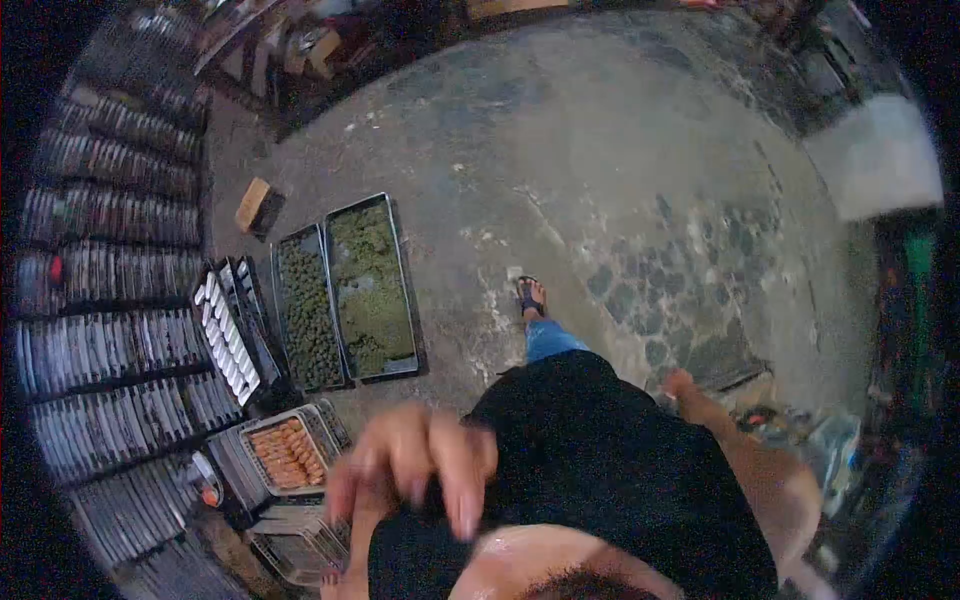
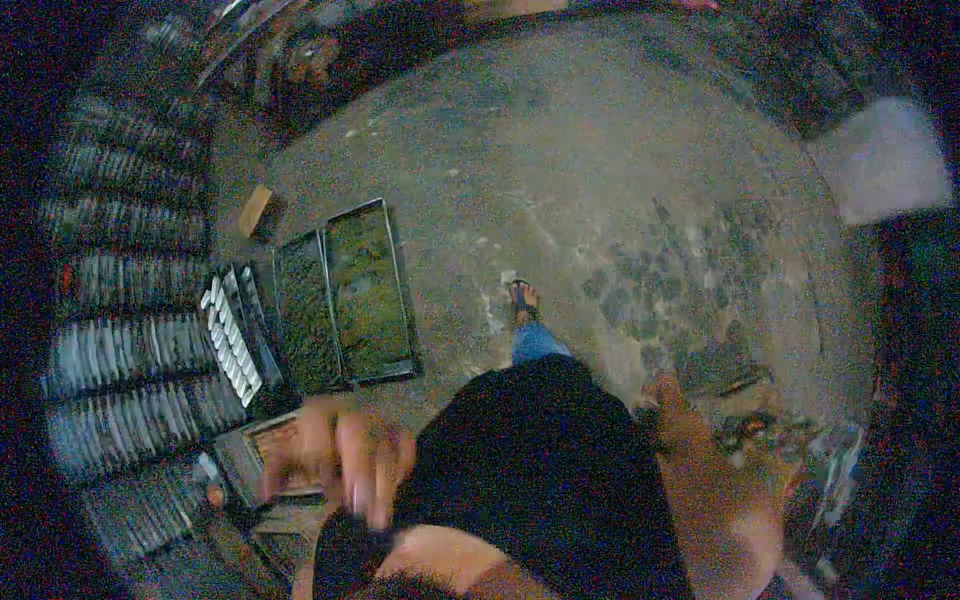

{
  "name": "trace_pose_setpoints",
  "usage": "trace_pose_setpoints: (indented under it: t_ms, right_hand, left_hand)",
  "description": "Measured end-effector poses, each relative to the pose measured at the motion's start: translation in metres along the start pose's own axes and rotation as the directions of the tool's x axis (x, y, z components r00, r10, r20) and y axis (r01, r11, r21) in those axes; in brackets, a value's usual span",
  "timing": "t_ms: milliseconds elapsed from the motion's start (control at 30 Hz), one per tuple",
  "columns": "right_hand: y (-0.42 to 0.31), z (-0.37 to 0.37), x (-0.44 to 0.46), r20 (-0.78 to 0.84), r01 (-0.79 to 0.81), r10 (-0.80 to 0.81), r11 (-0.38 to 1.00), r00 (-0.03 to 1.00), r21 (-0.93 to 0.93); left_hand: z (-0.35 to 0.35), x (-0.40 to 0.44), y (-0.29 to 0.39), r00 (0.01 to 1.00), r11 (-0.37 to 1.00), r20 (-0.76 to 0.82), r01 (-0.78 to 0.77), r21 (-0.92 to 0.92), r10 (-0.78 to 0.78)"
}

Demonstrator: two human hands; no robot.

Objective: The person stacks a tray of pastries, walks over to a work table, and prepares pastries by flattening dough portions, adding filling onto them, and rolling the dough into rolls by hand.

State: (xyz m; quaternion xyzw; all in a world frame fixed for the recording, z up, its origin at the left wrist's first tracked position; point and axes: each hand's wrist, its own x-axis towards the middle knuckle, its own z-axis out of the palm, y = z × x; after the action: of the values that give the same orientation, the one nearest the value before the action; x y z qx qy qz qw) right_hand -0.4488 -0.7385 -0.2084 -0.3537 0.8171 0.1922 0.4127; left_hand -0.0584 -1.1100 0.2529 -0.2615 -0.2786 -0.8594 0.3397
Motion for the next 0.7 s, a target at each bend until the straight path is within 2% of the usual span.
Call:
trace_pose_setpoints:
  t_ms: [33, 67, 100, 133, 167, 200, 233, 267, 300, 333, 367, 400, 500, 567, 633, 667, 700]
  right_hand:
    - [-0.005, -0.016, 0.028, 0.028, 0.094, -0.092, 0.991, 0.995, -0.091]
    - [-0.012, -0.032, 0.066, 0.041, 0.243, -0.240, 0.949, 0.970, -0.200]
    - [-0.028, -0.057, 0.108, 0.039, 0.388, -0.396, 0.867, 0.917, -0.313]
    - [-0.041, -0.076, 0.167, 0.007, 0.523, -0.594, 0.704, 0.805, -0.481]
    - [-0.100, -0.152, 0.161, -0.049, 0.385, -0.420, 0.868, 0.906, -0.314]
    - [-0.164, -0.229, 0.158, -0.147, 0.237, -0.256, 0.962, 0.956, -0.136]
    - [-0.222, -0.296, 0.163, -0.217, 0.197, -0.199, 0.980, 0.956, -0.030]
    - [-0.280, -0.357, 0.169, -0.279, 0.227, -0.210, 0.974, 0.937, 0.030]
    - [-0.321, -0.402, 0.193, -0.363, 0.408, -0.363, 0.912, 0.858, 0.052]
    - [-0.363, -0.448, 0.216, -0.434, 0.575, -0.503, 0.817, 0.747, 0.043]
    - [-0.416, -0.488, 0.220, -0.523, 0.589, -0.466, 0.804, 0.714, 0.087]
    - [-0.465, -0.519, 0.209, -0.610, 0.601, -0.411, 0.787, 0.678, 0.138]
    - [-0.589, -0.572, 0.191, -0.708, 0.773, -0.438, 0.586, 0.554, 0.242]
    - [-0.645, -0.570, 0.191, -0.655, 0.799, -0.520, 0.557, 0.549, 0.228]
    - [-0.683, -0.545, 0.203, -0.586, 0.803, -0.610, 0.582, 0.534, 0.127]
    - [-0.691, -0.527, 0.217, -0.451, 0.745, -0.646, 0.663, 0.616, 0.068]
    - [-0.694, -0.518, 0.228, -0.312, 0.687, -0.654, 0.726, 0.689, -0.006]
  left_hand:
    - [-0.034, 0.006, 0.006, 0.962, 1.000, -0.272, -0.006, 0.019, 0.011]
    - [-0.067, 0.013, 0.012, 0.839, 0.999, -0.544, -0.001, 0.040, 0.022]
    - [-0.100, 0.019, 0.018, 0.659, 0.998, -0.752, 0.015, 0.054, 0.031]
    - [-0.145, 0.021, 0.028, 0.530, 0.970, -0.846, 0.172, 0.172, 0.056]
    - [-0.198, -0.015, 0.035, 0.393, 0.938, -0.916, 0.281, 0.204, 0.082]
    - [-0.251, -0.051, 0.042, 0.247, 0.898, -0.963, 0.393, 0.199, 0.105]
    - [-0.282, -0.109, 0.049, 0.135, 0.770, -0.967, 0.585, 0.254, 0.216]
    - [-0.313, -0.166, 0.056, 0.017, 0.596, -0.946, 0.773, 0.218, 0.324]
    - [-0.342, -0.219, 0.064, -0.098, 0.430, -0.902, 0.897, 0.103, 0.421]
    - [-0.347, -0.267, 0.070, -0.147, 0.203, -0.863, 0.978, -0.053, 0.483]
    - [-0.332, -0.308, 0.069, -0.177, 0.010, -0.858, 0.981, -0.196, 0.483]
    - [-0.314, -0.343, 0.067, -0.222, -0.116, -0.870, 0.947, -0.300, 0.439]
    - [-0.282, -0.384, 0.076, -0.427, -0.195, -0.865, 0.855, -0.481, 0.262]
    - [-0.288, -0.403, 0.088, -0.530, -0.186, -0.829, 0.809, -0.557, 0.176]
    - [-0.313, -0.395, 0.114, -0.569, -0.187, -0.811, 0.789, -0.585, 0.136]
    - [-0.334, -0.392, 0.132, -0.545, -0.214, -0.828, 0.800, -0.560, 0.129]
    - [-0.363, -0.385, 0.157, -0.479, -0.273, -0.868, 0.824, -0.496, 0.132]
